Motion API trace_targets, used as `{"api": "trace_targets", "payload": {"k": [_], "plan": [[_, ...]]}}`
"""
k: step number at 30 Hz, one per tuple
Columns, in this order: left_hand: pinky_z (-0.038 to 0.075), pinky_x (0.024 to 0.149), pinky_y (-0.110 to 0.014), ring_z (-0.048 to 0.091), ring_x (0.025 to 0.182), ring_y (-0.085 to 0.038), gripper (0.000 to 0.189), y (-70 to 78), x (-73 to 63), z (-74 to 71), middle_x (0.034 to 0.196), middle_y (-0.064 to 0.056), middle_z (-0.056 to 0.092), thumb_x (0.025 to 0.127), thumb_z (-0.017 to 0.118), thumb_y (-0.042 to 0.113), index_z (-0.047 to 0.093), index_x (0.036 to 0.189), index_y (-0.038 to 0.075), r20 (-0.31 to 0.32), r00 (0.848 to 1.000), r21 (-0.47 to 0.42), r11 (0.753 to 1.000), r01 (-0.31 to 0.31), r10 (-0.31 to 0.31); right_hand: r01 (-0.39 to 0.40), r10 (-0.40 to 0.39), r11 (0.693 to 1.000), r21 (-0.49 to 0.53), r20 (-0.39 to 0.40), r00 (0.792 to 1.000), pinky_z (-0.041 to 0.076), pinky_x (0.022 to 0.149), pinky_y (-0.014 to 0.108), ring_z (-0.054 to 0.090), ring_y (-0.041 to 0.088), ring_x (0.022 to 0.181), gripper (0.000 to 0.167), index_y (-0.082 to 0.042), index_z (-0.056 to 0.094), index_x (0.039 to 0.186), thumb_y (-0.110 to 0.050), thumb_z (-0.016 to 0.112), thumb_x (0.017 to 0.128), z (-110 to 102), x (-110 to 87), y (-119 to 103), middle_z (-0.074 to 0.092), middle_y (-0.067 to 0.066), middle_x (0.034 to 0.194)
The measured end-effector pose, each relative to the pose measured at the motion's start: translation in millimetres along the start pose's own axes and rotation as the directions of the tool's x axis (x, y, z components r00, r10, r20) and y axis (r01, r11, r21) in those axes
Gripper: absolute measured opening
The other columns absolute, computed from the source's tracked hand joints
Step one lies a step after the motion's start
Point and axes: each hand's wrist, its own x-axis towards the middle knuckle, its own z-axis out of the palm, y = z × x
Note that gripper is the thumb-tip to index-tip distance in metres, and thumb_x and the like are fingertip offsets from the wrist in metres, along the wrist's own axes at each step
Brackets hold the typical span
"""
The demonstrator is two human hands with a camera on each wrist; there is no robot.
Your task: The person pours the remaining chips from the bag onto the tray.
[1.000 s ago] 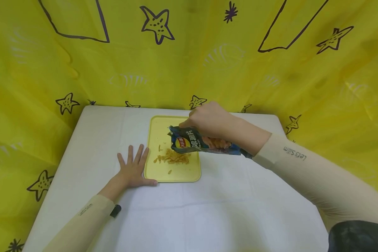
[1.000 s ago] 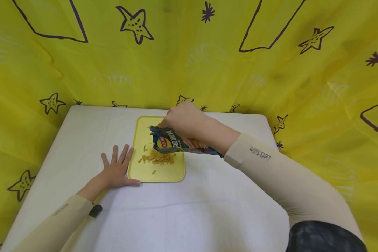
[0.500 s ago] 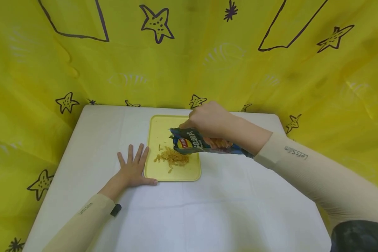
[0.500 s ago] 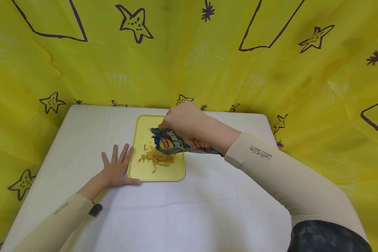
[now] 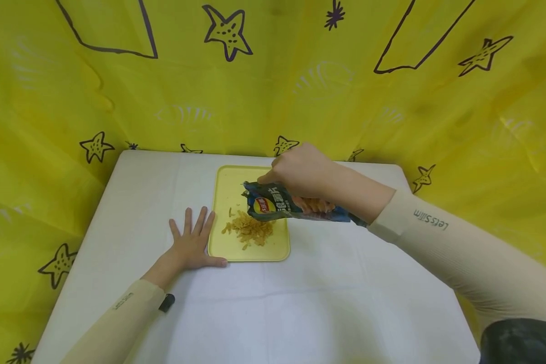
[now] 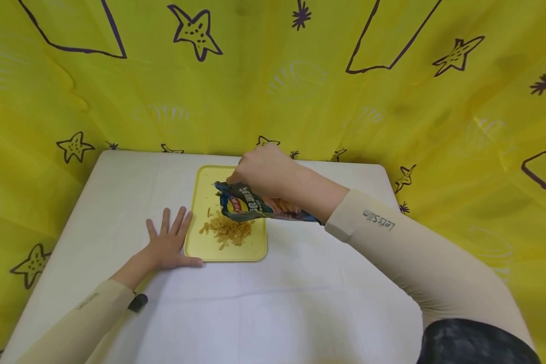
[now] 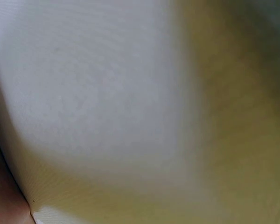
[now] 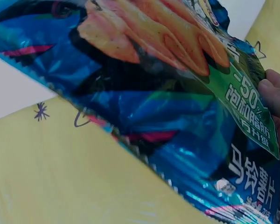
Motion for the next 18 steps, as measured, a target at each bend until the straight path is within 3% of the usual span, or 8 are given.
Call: {"api": "trace_targets", "payload": {"k": [8,18], "plan": [[-0.025,0.096,-0.078,-0.029,0.144,-0.051,0.146,-0.6,1.0,1.1,0.165,-0.015,-0.021,0.059,0.05,0.099,-0.01,0.16,0.013,0.002,1.0,0.005,1.0,0.003,-0.003,-0.004,0.004,1.0,-0.003,-0.004,1.0,0.041,0.043,0.031,0.045,0.013,0.054,0.058,-0.041,0.07,0.125,0.006,0.061,0.092,-3.4,-2.0,-1.6,0.06,-0.004,0.069],[-0.028,0.095,-0.075,-0.03,0.143,-0.049,0.146,0.0,0.3,0.4,0.165,-0.013,-0.023,0.058,0.047,0.1,-0.011,0.16,0.014,0.016,1.0,0.006,1.0,0.014,-0.014,0.006,-0.006,1.0,0.0,0.002,1.0,0.047,0.046,0.034,0.054,0.013,0.058,0.052,-0.042,0.069,0.125,-0.001,0.063,0.095,-6.5,0.1,-4.1,0.062,-0.006,0.074]]}}
